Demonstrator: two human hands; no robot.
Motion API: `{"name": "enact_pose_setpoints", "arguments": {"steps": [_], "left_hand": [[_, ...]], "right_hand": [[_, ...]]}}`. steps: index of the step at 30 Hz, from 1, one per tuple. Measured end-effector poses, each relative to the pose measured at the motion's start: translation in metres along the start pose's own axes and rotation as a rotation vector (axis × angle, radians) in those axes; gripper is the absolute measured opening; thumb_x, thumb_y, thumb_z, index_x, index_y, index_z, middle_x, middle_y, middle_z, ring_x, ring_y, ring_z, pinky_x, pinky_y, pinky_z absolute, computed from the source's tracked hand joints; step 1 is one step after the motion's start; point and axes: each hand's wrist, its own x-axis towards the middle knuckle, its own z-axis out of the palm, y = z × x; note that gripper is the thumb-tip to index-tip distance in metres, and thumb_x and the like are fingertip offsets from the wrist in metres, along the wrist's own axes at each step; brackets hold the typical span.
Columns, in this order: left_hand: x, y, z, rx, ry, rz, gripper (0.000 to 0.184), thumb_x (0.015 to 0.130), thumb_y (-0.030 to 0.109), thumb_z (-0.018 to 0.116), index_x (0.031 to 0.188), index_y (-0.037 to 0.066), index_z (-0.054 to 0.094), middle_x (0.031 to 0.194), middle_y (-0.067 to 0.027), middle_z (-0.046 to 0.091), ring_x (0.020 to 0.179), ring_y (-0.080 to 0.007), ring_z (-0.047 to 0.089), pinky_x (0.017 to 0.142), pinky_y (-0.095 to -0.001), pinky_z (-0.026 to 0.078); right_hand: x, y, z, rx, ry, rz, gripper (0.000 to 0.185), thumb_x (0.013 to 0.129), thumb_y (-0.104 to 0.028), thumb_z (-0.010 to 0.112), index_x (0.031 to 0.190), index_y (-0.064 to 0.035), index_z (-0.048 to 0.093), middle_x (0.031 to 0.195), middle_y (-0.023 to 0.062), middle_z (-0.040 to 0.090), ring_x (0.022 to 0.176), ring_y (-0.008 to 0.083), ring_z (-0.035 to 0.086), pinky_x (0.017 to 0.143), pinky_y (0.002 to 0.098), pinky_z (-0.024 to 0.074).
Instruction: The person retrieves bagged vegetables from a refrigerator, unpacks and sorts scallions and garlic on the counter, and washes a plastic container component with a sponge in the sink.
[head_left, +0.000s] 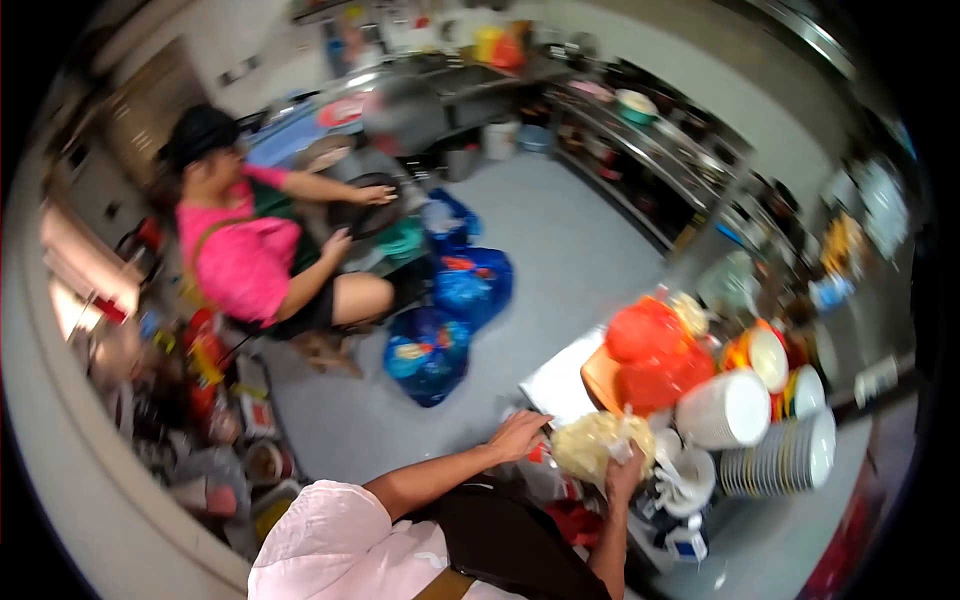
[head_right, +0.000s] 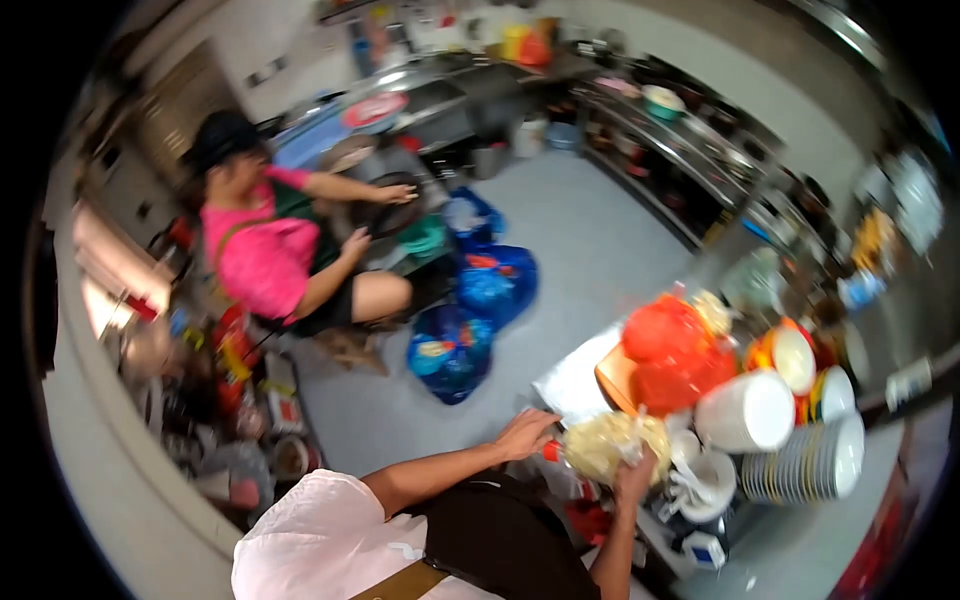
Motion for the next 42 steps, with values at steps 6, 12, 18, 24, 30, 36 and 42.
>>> {"name": "enact_pose_setpoints", "arguments": {"steps": [6,12,18,24,30,36,42], "left_hand": [[-0.209,-0.13,-0.043,0.107,0.146,-0.846,0.049,0.09,0.022,0.062,0.137,0.01,0.058,0.129,-0.0184,0.066,0.121,-0.0387,0.06,0.105,-0.0499,0.046],[-0.414,-0.164,-0.003,0.008,0.256,-1.32,0.046,0.088,0.025,0.063,0.13,0.008,0.064,0.127,-0.0204,0.066,0.118,-0.0395,0.063,0.103,-0.048,0.049],[-0.524,-0.17,0.038,-0.254,0.208,-1.419,0.036,0.089,0.023,0.061,0.118,0.005,0.071,0.118,-0.0192,0.07,0.109,-0.0369,0.067,0.095,-0.0446,0.052],[-0.58,-0.229,-0.001,-0.136,0.161,-1.341,0.033,0.09,0.021,0.063,0.118,0.004,0.068,0.117,-0.0157,0.07,0.108,-0.0333,0.067,0.093,-0.0411,0.052],[-0.589,-0.311,-0.101,-0.487,0.948,-1.456,0.035,0.089,0.022,0.067,0.12,0.006,0.069,0.117,-0.0152,0.072,0.109,-0.0317,0.068,0.094,-0.041,0.053],[-0.563,-0.366,-0.172,-0.707,1.264,-1.227,0.038,0.09,0.017,0.072,0.125,0.005,0.066,0.112,-0.0134,0.074,0.099,-0.0227,0.07,0.088,-0.0358,0.055],[-0.558,-0.412,-0.225,-0.513,1.117,-1.237,0.046,0.092,0.018,0.071,0.133,0.002,0.061,0.105,-0.0107,0.073,0.091,-0.0187,0.067,0.079,-0.0316,0.054]], "right_hand": [[-0.008,-0.049,-0.012,-0.217,-0.052,-0.166,0.072,0.081,0.004,0.059,0.15,-0.0006,0.039,0.147,0.0285,0.036,0.136,0.0481,0.04,0.11,0.05,0.0378],[-0.019,-0.154,0.045,0.021,-0.276,-0.505,0.066,0.085,0.009,0.057,0.149,0.0001,0.041,0.14,0.0206,0.043,0.113,0.0329,0.054,0.074,0.032,0.0494],[-0.084,-0.25,0.162,0.146,-0.679,-0.643,0.051,0.085,0.004,0.064,0.135,0.0015,0.055,0.12,0.0184,0.058,0.088,0.0271,0.06,0.075,0.0352,0.0505],[-0.205,-0.376,0.27,0.197,-1.117,-0.807,0.042,0.087,-0.004,0.07,0.128,-0.0046,0.063,0.113,0.0166,0.069,0.073,0.0257,0.068,0.07,0.0349,0.0553],[-0.266,-0.481,0.311,0.043,-1.481,-0.949,0.036,0.092,-0.013,0.067,0.128,-0.0076,0.063,0.113,0.0173,0.068,0.089,0.0365,0.069,0.081,0.0437,0.0559],[-0.277,-0.508,0.399,0.036,-1.59,-1.102,0.032,0.095,-0.021,0.064,0.125,-0.0083,0.065,0.113,0.0171,0.068,0.103,0.0402,0.066,0.088,0.0464,0.0543],[-0.275,-0.578,0.497,0.034,-1.696,-1.285,0.034,0.093,-0.017,0.067,0.126,-0.006,0.065,0.116,0.0193,0.069,0.105,0.0384,0.067,0.09,0.0433,0.0532]]}}
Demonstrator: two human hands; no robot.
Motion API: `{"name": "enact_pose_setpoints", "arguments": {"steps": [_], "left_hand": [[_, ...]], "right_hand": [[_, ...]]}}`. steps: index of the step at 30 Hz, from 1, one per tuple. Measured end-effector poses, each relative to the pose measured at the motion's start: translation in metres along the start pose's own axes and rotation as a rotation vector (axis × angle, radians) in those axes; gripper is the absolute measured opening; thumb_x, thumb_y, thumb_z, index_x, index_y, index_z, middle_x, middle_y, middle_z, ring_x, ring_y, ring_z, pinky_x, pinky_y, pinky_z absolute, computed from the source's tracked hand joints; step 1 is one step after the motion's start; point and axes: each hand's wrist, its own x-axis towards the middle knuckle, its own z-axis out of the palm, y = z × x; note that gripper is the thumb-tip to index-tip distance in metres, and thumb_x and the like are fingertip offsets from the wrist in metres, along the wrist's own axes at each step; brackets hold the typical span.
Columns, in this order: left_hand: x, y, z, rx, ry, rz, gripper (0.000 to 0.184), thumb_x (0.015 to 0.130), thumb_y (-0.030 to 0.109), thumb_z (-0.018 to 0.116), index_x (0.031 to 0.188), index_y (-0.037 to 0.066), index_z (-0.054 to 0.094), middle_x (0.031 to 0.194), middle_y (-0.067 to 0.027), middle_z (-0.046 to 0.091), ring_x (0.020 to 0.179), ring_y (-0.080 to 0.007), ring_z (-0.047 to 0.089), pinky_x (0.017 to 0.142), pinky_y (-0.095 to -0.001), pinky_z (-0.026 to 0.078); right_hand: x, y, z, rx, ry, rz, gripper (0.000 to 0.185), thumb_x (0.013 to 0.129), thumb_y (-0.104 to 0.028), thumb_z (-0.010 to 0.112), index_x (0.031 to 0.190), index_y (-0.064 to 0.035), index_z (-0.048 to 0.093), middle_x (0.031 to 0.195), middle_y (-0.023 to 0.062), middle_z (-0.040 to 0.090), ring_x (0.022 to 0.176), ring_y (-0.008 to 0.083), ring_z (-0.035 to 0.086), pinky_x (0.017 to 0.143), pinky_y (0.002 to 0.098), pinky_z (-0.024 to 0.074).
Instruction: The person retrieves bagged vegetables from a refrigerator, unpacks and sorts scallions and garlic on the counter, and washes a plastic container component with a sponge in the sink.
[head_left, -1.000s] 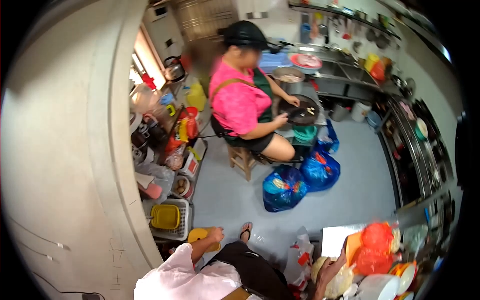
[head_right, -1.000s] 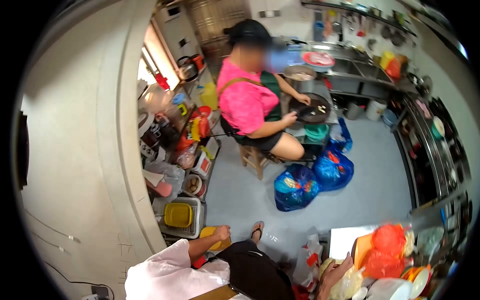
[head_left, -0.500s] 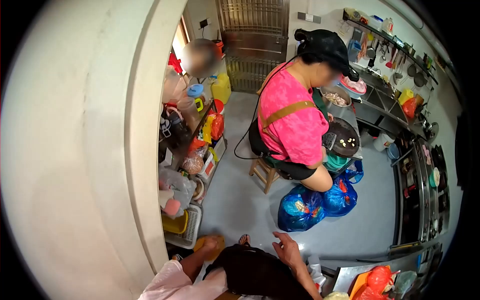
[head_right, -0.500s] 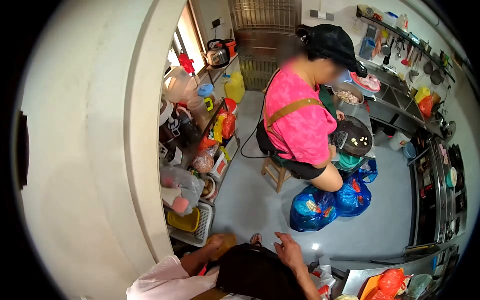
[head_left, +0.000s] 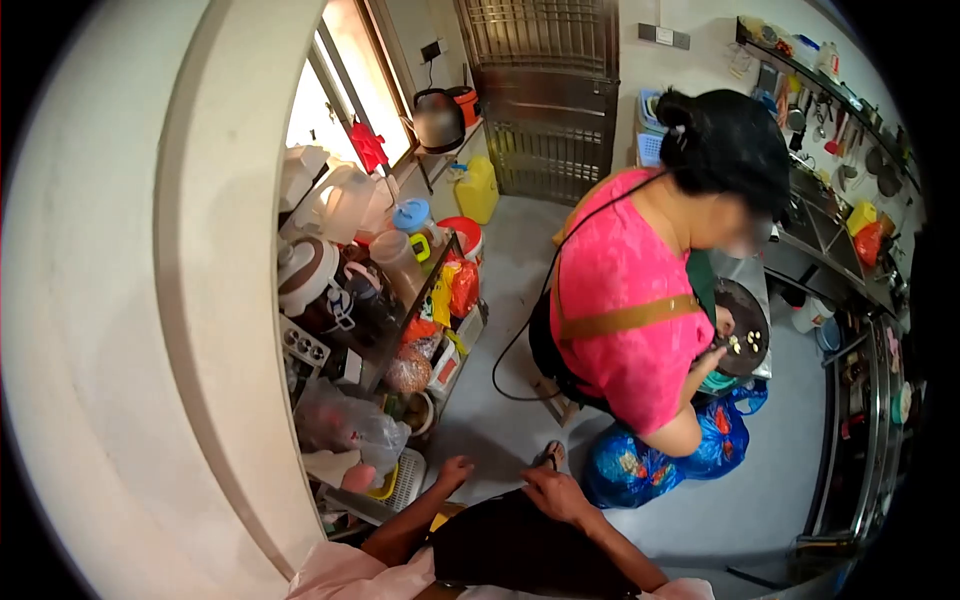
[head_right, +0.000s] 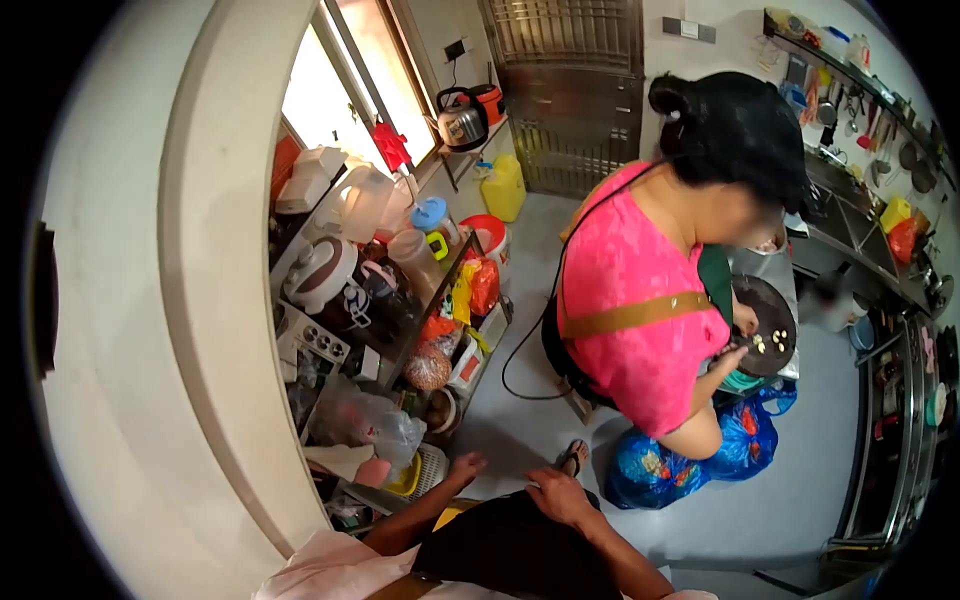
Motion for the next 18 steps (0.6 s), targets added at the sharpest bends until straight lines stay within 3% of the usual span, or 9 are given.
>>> {"name": "enact_pose_setpoints", "arguments": {"steps": [3,6,7,10,13,14,16,18], "left_hand": [[0.039,0.017,-0.028,-0.248,-0.107,-0.29,0.046,0.092,0.017,0.071,0.132,-0.002,0.061,0.1,-0.0099,0.072,0.086,-0.0179,0.068,0.076,-0.0332,0.054],[0.069,0.044,-0.056,-0.176,0.138,-0.076,0.035,0.091,0.019,0.07,0.122,0.003,0.066,0.095,-0.01,0.074,0.078,-0.0192,0.069,0.075,-0.0351,0.055],[0.079,0.053,-0.062,-0.187,0.248,0.015,0.026,0.094,0.016,0.067,0.116,0.004,0.066,0.086,-0.0048,0.072,0.073,-0.0176,0.067,0.069,-0.0343,0.054],[0.111,0.098,-0.078,-0.631,0.468,0.028,0.02,0.098,0.019,0.064,0.113,0.005,0.066,0.081,-0.002,0.069,0.071,-0.0141,0.064,0.063,-0.0326,0.052],[0.14,0.173,-0.11,-0.64,0.621,0.127,0.02,0.103,0.023,0.06,0.111,0.005,0.065,0.081,-0.0023,0.068,0.069,-0.011,0.061,0.062,-0.0294,0.048],[0.159,0.183,-0.125,-0.504,0.674,0.259,0.021,0.106,0.024,0.057,0.11,0.006,0.065,0.081,-0.0027,0.067,0.068,-0.0101,0.059,0.064,-0.0266,0.047],[0.159,0.276,-0.151,-0.671,0.708,0.227,0.022,0.106,0.022,0.055,0.114,0.004,0.064,0.083,-0.0031,0.067,0.071,-0.0103,0.059,0.068,-0.0252,0.049],[0.206,0.289,-0.176,-0.529,0.787,0.402,0.023,0.107,0.02,0.054,0.12,0.003,0.062,0.085,-0.0028,0.067,0.075,-0.0099,0.06,0.07,-0.0248,0.05]], "right_hand": [[0.051,0.002,-0.039,0.085,0.023,-0.036,0.033,0.094,-0.018,0.066,0.125,-0.006,0.066,0.115,0.0192,0.07,0.106,0.0364,0.068,0.091,0.0418,0.0532],[0.103,0.004,-0.073,0.289,-0.012,-0.006,0.033,0.095,-0.017,0.065,0.125,-0.0052,0.066,0.111,0.0173,0.073,0.103,0.0316,0.07,0.089,0.0373,0.0534],[0.118,0.002,-0.084,0.321,-0.043,0.006,0.033,0.095,-0.016,0.065,0.126,-0.005,0.066,0.111,0.017,0.073,0.103,0.0306,0.071,0.089,0.0366,0.0535],[0.146,0.006,-0.1,0.383,-0.16,-0.045,0.035,0.097,-0.017,0.064,0.13,-0.006,0.064,0.113,0.014,0.073,0.104,0.0262,0.07,0.091,0.0353,0.0528],[0.163,-0.001,-0.113,0.499,-0.31,-0.102,0.036,0.099,-0.017,0.063,0.133,-0.0054,0.061,0.114,0.0125,0.072,0.107,0.0244,0.069,0.092,0.0348,0.0524],[0.168,-0.008,-0.122,0.518,-0.341,-0.078,0.036,0.099,-0.017,0.063,0.134,-0.0052,0.061,0.114,0.0126,0.072,0.107,0.0236,0.069,0.092,0.0345,0.0524],[0.181,-0.02,-0.14,0.564,-0.391,-0.017,0.036,0.099,-0.016,0.063,0.134,-0.0047,0.061,0.116,0.0129,0.072,0.107,0.022,0.068,0.092,0.0337,0.0524],[0.195,-0.015,-0.143,0.593,-0.364,-0.046,0.037,0.099,-0.016,0.064,0.134,-0.0041,0.06,0.117,0.0128,0.071,0.109,0.0208,0.068,0.093,0.0335,0.0525]]}}
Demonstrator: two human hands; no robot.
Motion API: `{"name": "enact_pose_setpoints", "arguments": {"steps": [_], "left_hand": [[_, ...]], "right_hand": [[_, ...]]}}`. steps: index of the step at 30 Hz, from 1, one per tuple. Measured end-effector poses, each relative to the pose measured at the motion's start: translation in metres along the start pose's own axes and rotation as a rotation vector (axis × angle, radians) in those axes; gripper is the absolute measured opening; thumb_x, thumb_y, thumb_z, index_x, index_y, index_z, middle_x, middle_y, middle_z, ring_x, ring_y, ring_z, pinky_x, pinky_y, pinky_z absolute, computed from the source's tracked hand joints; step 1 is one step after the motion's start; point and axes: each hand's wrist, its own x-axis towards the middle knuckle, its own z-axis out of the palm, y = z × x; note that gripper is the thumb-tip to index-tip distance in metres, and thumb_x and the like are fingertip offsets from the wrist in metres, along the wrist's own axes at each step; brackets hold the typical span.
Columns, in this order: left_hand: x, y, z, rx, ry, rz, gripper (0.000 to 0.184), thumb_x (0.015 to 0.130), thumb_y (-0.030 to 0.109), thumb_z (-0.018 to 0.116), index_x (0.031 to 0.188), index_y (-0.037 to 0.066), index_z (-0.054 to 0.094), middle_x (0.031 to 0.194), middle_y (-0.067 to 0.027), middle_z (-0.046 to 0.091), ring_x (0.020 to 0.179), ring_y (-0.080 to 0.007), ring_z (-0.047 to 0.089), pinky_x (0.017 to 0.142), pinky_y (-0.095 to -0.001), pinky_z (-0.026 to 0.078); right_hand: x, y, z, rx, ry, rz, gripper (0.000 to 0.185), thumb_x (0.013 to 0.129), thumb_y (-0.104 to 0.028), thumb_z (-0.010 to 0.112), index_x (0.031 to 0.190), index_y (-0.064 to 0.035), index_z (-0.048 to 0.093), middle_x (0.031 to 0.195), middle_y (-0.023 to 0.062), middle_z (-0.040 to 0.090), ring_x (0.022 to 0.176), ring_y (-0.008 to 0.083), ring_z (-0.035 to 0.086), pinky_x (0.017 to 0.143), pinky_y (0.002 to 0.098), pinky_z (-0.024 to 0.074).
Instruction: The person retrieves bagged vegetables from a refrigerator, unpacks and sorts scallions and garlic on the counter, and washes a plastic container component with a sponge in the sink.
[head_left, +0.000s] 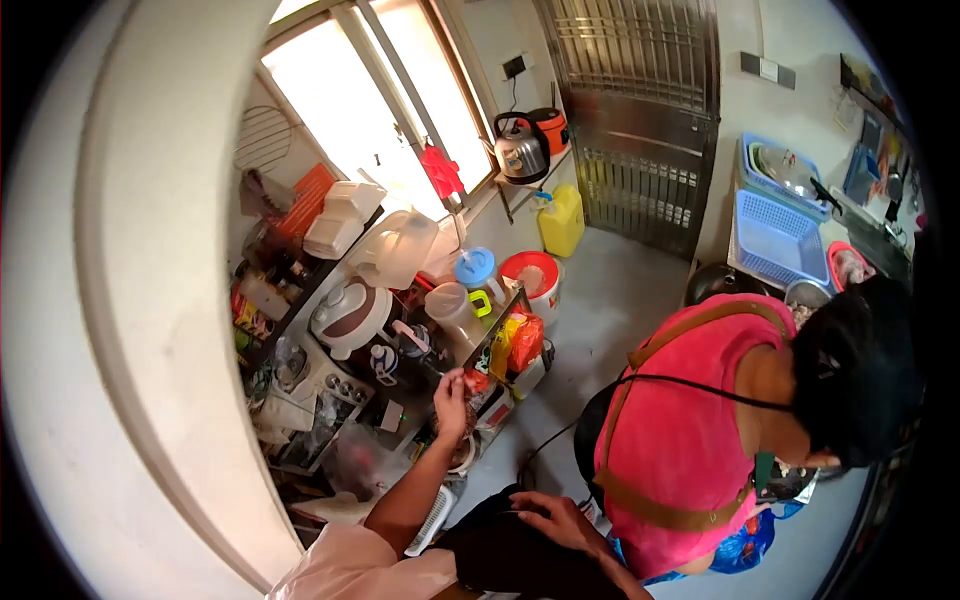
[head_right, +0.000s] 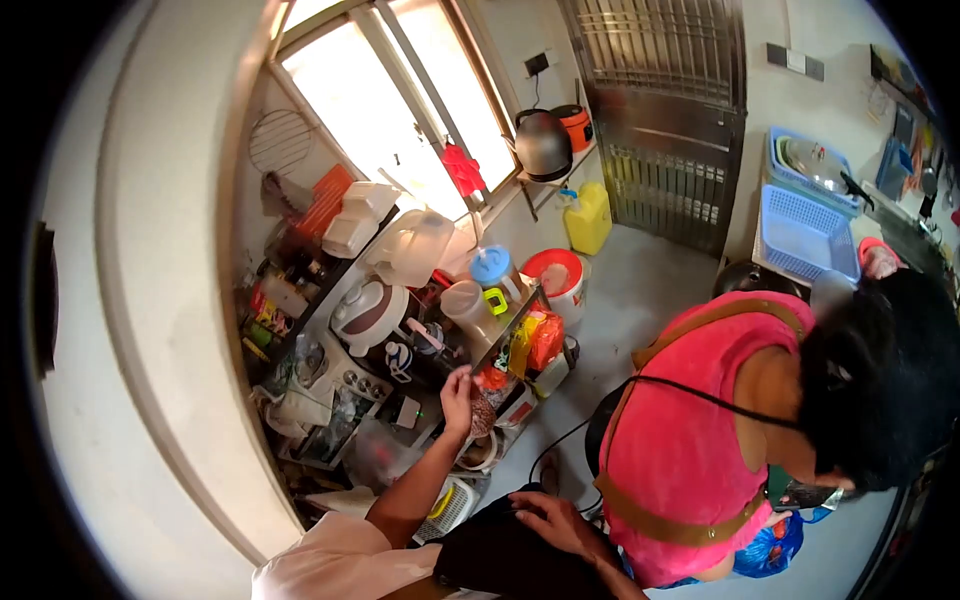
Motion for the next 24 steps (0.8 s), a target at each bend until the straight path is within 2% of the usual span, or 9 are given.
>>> {"name": "enact_pose_setpoints", "arguments": {"steps": [2,4,8,10,12,13,17,23,24], "left_hand": [[0.043,0.008,0.024,-0.117,-0.005,-0.055,0.023,0.106,0.017,0.054,0.124,0.003,0.06,0.089,-0.0021,0.066,0.08,-0.0095,0.06,0.072,-0.0254,0.051],[0.086,0.013,0.047,-0.109,0.034,0.049,0.023,0.107,0.017,0.052,0.123,0.004,0.062,0.099,-0.0023,0.069,0.08,-0.0073,0.059,0.068,-0.0224,0.047],[0.21,0.025,0.042,0.387,0.219,0.362,0.03,0.101,0.013,0.057,0.127,0.0,0.059,0.118,-0.0104,0.067,0.1,-0.0201,0.063,0.085,-0.0331,0.051],[0.269,0.037,0.032,0.454,0.378,0.344,0.039,0.094,0.011,0.061,0.131,0.0,0.057,0.127,-0.0155,0.062,0.116,-0.0295,0.059,0.1,-0.0413,0.046],[0.307,0.058,0.02,0.873,0.451,0.477,0.045,0.089,0.011,0.064,0.133,0.002,0.056,0.134,-0.0182,0.057,0.125,-0.0354,0.052,0.108,-0.0451,0.039],[0.325,0.063,0.013,0.965,0.414,0.477,0.052,0.086,0.011,0.068,0.135,0.003,0.053,0.134,-0.0185,0.057,0.124,-0.0397,0.049,0.109,-0.049,0.035],[0.363,0.058,-0.002,1.208,0.232,0.573,0.06,0.083,0.011,0.073,0.138,0.005,0.05,0.131,-0.0185,0.057,0.123,-0.039,0.051,0.106,-0.0481,0.039],[0.389,0.059,-0.013,1.346,0.16,0.471,0.052,0.084,0.012,0.073,0.132,0.005,0.052,0.129,-0.02,0.06,0.119,-0.0392,0.057,0.099,-0.0473,0.046],[0.391,0.056,-0.017,1.319,0.143,0.367,0.048,0.086,0.013,0.072,0.129,0.005,0.053,0.126,-0.0201,0.062,0.115,-0.04,0.059,0.096,-0.0483,0.047]], "right_hand": [[0.011,0.003,-0.007,0.029,0.04,-0.03,0.037,0.099,-0.016,0.064,0.134,-0.0042,0.06,0.117,0.0124,0.071,0.109,0.0208,0.068,0.092,0.0333,0.0526],[0.023,-0.004,-0.015,0.061,0.106,-0.035,0.037,0.099,-0.014,0.065,0.135,-0.0053,0.061,0.117,0.0119,0.071,0.108,0.0209,0.068,0.092,0.0328,0.0526],[0.057,-0.007,-0.028,0.155,0.247,0.012,0.039,0.097,-0.011,0.066,0.135,-0.0074,0.061,0.116,0.0101,0.072,0.106,0.0206,0.069,0.091,0.0318,0.0525],[0.084,-0.005,-0.037,0.155,0.332,0.074,0.04,0.093,-0.007,0.068,0.133,-0.0086,0.063,0.116,0.0074,0.072,0.105,0.0198,0.069,0.091,0.0311,0.0524],[0.117,0.002,-0.04,0.232,0.424,0.126,0.039,0.093,-0.007,0.067,0.131,-0.0083,0.064,0.116,0.0075,0.072,0.104,0.0197,0.069,0.09,0.0311,0.0526],[0.134,-0.001,-0.044,0.222,0.451,0.129,0.038,0.093,-0.007,0.066,0.131,-0.0077,0.064,0.116,0.0073,0.072,0.103,0.0191,0.069,0.09,0.0311,0.0526],[0.193,-0.016,-0.06,0.262,0.424,0.189,0.038,0.093,-0.007,0.066,0.132,-0.006,0.064,0.114,0.0087,0.072,0.1,0.018,0.069,0.088,0.0303,0.0526],[0.234,-0.023,-0.07,0.263,0.452,0.196,0.037,0.094,-0.007,0.065,0.131,-0.0049,0.064,0.115,0.0092,0.073,0.098,0.0182,0.069,0.088,0.031,0.053],[0.235,-0.025,-0.072,0.261,0.447,0.205,0.037,0.094,-0.007,0.065,0.131,-0.0049,0.064,0.114,0.0091,0.073,0.098,0.0181,0.069,0.088,0.031,0.053]]}}
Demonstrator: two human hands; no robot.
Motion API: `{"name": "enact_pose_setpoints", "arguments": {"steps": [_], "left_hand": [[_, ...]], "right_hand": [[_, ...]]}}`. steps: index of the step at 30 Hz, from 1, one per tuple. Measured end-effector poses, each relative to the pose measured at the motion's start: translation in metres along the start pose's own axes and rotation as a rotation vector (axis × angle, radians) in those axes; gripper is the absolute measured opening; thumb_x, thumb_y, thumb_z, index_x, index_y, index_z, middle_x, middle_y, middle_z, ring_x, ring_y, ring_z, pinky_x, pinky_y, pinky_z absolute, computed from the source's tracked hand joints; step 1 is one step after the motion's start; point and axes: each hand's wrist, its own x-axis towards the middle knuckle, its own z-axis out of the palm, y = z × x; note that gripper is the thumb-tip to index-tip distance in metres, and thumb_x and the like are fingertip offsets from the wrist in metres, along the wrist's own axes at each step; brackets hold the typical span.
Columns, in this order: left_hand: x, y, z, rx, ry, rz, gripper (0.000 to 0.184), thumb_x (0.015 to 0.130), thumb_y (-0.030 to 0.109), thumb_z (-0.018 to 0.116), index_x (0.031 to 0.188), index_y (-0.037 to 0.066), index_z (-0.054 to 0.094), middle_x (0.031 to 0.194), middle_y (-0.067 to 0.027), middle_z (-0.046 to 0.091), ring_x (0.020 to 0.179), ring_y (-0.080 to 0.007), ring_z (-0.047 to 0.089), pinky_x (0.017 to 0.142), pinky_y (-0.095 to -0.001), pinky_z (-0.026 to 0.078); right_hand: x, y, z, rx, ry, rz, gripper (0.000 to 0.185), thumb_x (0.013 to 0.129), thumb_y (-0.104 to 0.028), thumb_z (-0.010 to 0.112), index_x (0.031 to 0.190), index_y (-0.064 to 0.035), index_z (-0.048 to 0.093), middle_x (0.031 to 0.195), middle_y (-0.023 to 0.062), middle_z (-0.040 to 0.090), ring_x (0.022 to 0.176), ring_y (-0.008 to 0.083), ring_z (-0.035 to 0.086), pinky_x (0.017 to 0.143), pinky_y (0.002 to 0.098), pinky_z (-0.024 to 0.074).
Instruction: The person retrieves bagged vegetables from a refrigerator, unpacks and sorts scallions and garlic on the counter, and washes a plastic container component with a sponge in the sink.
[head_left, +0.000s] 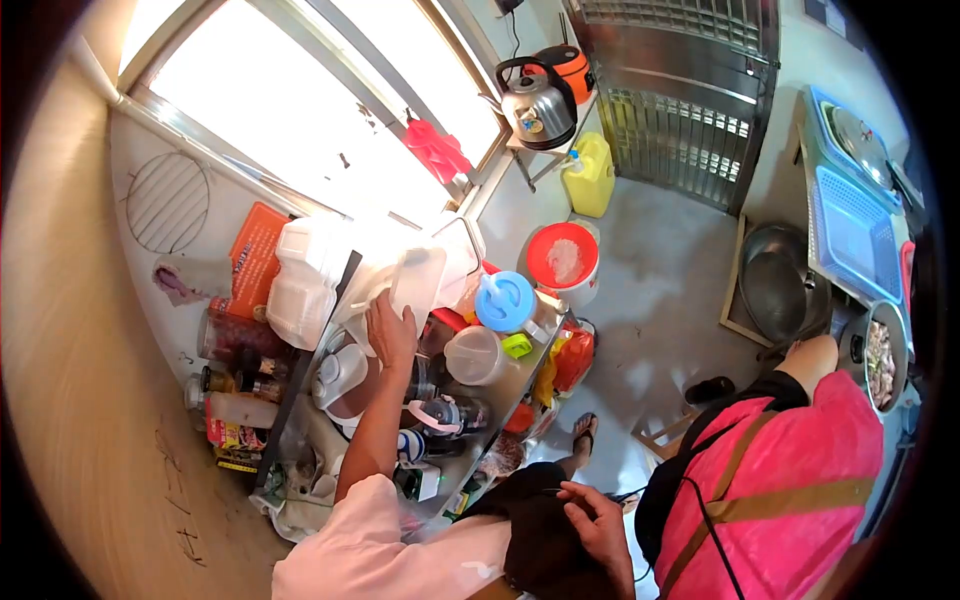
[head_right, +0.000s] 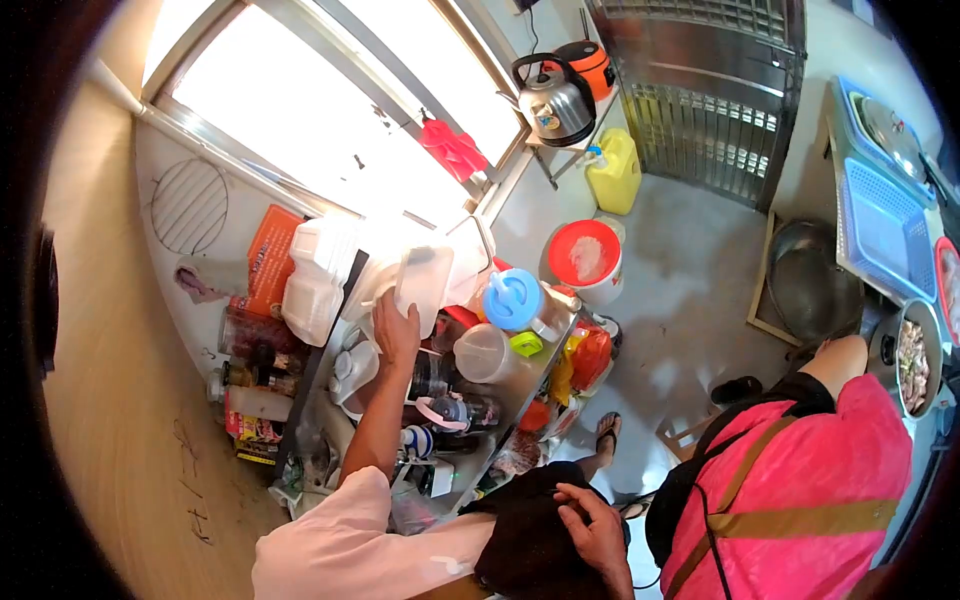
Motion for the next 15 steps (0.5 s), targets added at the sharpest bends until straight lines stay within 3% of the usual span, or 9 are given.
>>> {"name": "enact_pose_setpoints", "arguments": {"steps": [2,3,6,15], "left_hand": [[0.001,-0.01,0.009,-0.068,-0.133,-0.129,0.041,0.088,0.014,0.071,0.124,0.005,0.054,0.118,-0.0205,0.066,0.108,-0.0416,0.064,0.09,-0.0504,0.05],[0.002,-0.014,0.01,-0.041,-0.121,-0.105,0.027,0.091,0.014,0.068,0.114,0.006,0.056,0.107,-0.0203,0.07,0.097,-0.0439,0.067,0.082,-0.0523,0.052],[0.003,-0.02,0.008,-0.13,-0.105,-0.011,0.018,0.093,0.012,0.066,0.106,0.005,0.056,0.103,-0.0202,0.07,0.096,-0.0438,0.067,0.08,-0.051,0.051],[-0.02,0.034,-0.027,-0.342,-0.077,0.11,0.015,0.093,0.01,0.065,0.106,0.005,0.061,0.097,-0.0189,0.071,0.091,-0.0433,0.067,0.077,-0.0489,0.051]], "right_hand": [[0.002,0.005,0.0,-0.011,0.009,0.002,0.037,0.094,-0.007,0.065,0.131,-0.0047,0.064,0.114,0.0091,0.073,0.097,0.0177,0.069,0.087,0.0308,0.0531],[0.0,0.006,0.0,-0.016,0.012,0.004,0.037,0.094,-0.007,0.065,0.131,-0.0047,0.064,0.114,0.0091,0.073,0.096,0.0174,0.069,0.086,0.0307,0.0532],[-0.006,0.006,-0.005,0.01,0.021,0.03,0.036,0.095,-0.007,0.064,0.131,-0.0045,0.064,0.112,0.0087,0.073,0.095,0.0167,0.069,0.085,0.0303,0.0533],[-0.031,0.01,-0.015,-0.086,0.038,-0.083,0.035,0.096,-0.007,0.065,0.13,-0.004,0.064,0.111,0.0093,0.073,0.094,0.0165,0.069,0.083,0.0299,0.0537]]}}
